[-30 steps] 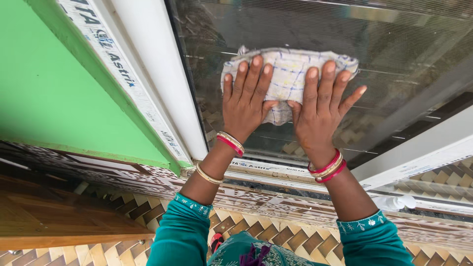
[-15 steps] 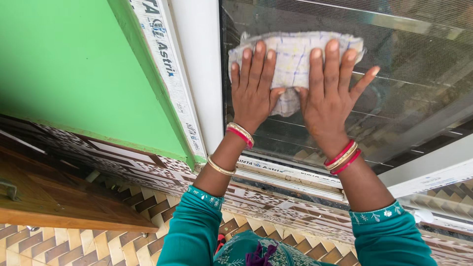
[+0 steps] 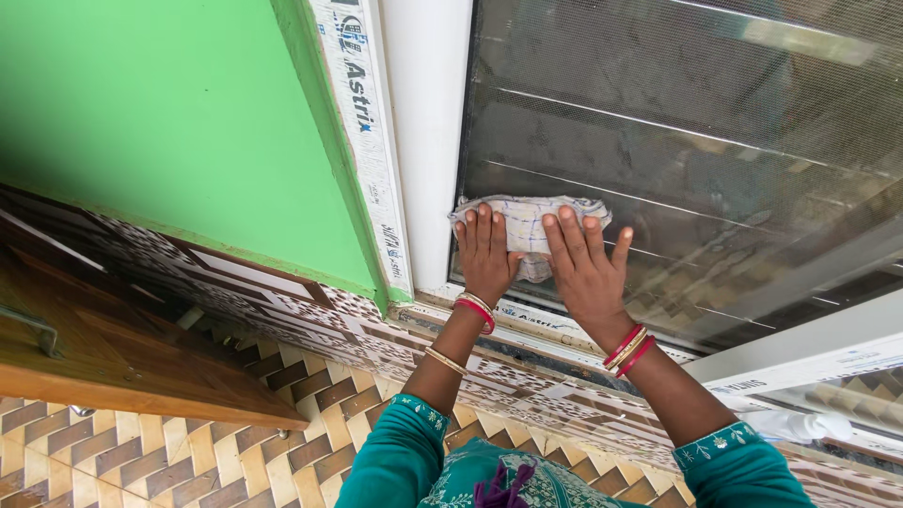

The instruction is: The person cleans a glass window by applying liquid from a dispenser bottle and wiping the glass surface with a cloth.

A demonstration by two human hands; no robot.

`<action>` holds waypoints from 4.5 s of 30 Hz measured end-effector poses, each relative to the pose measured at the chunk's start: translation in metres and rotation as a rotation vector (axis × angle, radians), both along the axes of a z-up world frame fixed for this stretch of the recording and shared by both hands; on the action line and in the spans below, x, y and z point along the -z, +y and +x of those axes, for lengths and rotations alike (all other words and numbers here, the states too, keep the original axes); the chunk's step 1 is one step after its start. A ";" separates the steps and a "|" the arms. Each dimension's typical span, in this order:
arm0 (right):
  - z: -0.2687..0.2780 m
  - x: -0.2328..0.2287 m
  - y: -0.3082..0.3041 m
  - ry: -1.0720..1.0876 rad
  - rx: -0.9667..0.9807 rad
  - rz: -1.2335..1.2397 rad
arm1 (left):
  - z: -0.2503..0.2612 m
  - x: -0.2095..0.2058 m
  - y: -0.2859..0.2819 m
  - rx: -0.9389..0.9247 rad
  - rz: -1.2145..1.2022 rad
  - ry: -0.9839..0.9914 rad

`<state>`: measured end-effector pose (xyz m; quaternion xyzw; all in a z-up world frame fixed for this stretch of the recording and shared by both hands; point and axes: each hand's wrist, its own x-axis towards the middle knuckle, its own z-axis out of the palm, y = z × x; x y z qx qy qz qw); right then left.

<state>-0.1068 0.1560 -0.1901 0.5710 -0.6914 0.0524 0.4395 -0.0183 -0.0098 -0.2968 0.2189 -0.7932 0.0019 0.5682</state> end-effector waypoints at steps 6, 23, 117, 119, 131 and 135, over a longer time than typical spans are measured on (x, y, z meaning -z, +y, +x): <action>-0.003 -0.016 -0.009 0.178 0.009 -0.060 | 0.003 0.000 -0.001 -0.002 0.008 -0.009; -0.016 0.105 0.010 -0.017 0.004 -0.062 | 0.012 0.106 0.000 0.038 -0.117 -0.180; -0.048 0.077 0.118 -0.709 0.409 -0.849 | -0.085 -0.085 0.147 0.167 -0.875 -0.541; -0.036 0.114 0.117 -0.793 0.437 -0.811 | -0.079 -0.049 0.145 0.164 -0.893 -0.575; -0.051 0.006 0.117 -0.691 0.221 -0.838 | -0.091 -0.124 0.134 0.217 -0.769 -0.495; -0.051 0.005 0.112 -0.685 0.257 -0.845 | -0.089 -0.123 0.133 0.223 -0.749 -0.449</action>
